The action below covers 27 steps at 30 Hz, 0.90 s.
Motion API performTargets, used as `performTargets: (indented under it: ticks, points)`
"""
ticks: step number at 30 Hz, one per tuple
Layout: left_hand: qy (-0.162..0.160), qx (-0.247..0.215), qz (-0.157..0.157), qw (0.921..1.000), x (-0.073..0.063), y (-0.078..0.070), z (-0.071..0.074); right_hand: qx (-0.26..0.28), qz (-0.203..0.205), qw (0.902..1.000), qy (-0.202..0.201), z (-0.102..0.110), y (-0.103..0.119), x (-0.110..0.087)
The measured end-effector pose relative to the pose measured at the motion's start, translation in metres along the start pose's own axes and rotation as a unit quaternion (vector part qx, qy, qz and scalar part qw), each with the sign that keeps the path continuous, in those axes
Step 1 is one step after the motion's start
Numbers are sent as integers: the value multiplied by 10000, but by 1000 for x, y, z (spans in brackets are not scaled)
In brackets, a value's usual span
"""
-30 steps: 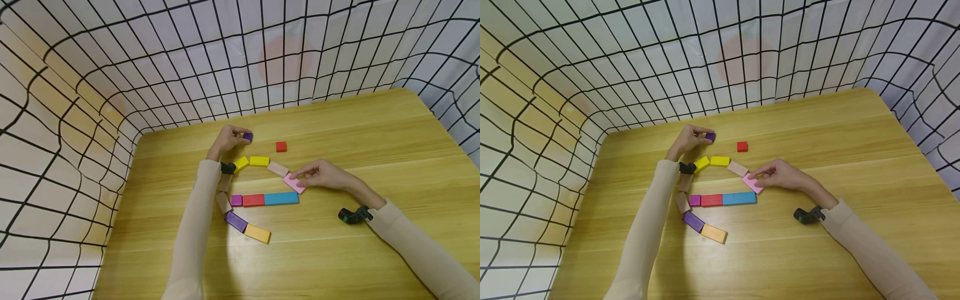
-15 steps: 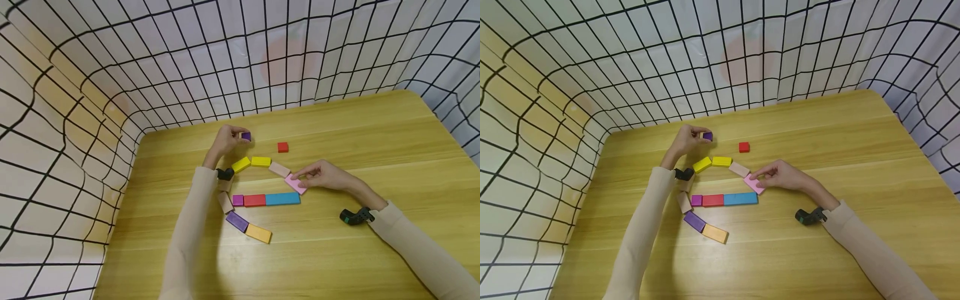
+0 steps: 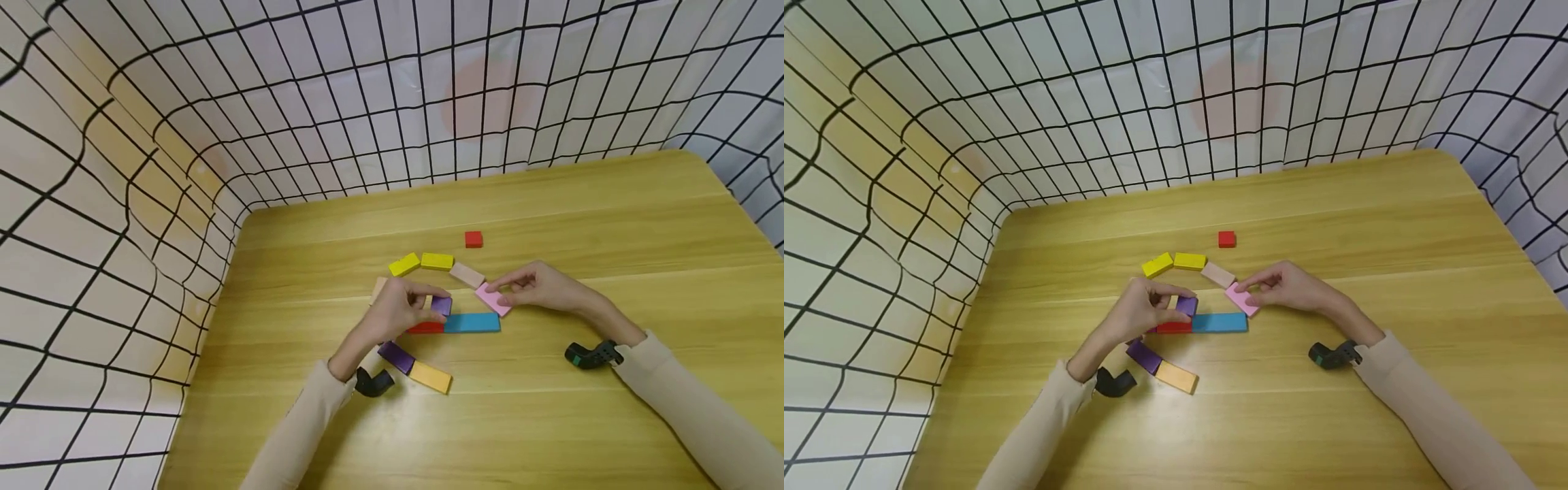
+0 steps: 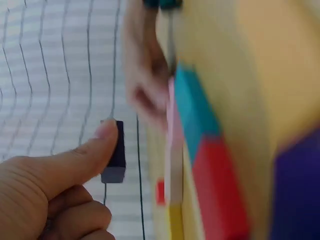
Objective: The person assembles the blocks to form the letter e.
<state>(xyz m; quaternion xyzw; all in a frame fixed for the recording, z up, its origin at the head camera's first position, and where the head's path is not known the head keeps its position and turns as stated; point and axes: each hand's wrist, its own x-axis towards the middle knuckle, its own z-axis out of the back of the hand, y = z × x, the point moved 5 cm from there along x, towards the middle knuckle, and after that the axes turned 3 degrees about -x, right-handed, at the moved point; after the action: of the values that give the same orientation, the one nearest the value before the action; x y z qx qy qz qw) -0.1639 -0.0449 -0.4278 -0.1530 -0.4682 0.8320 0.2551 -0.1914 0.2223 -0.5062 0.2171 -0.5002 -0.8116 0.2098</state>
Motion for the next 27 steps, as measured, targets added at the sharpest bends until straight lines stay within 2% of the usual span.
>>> performTargets:
  ticks: [6,11,15,19,23,27]
  points:
    - [496,-7,125,9987,-28,-15,-44,40,-77,10000,-23,1,-1,-3]
    - [590,220,203,9978,-45,-18,-67,21,-114,9999,-31,1,-2,-2]
    - [496,832,121,9952,-53,-14,-78,33,-143,9999,-22,0,-1,-1]
    - [454,1375,94,9894,-55,-11,-85,129,-143,9998,-8,0,-1,-1]
    - [437,1639,35,9855,-56,-8,-90,155,-98,9998,-6,0,0,-1]
    - [449,1687,-108,9846,-57,-8,-93,127,-81,9999,-46,0,1,-2]
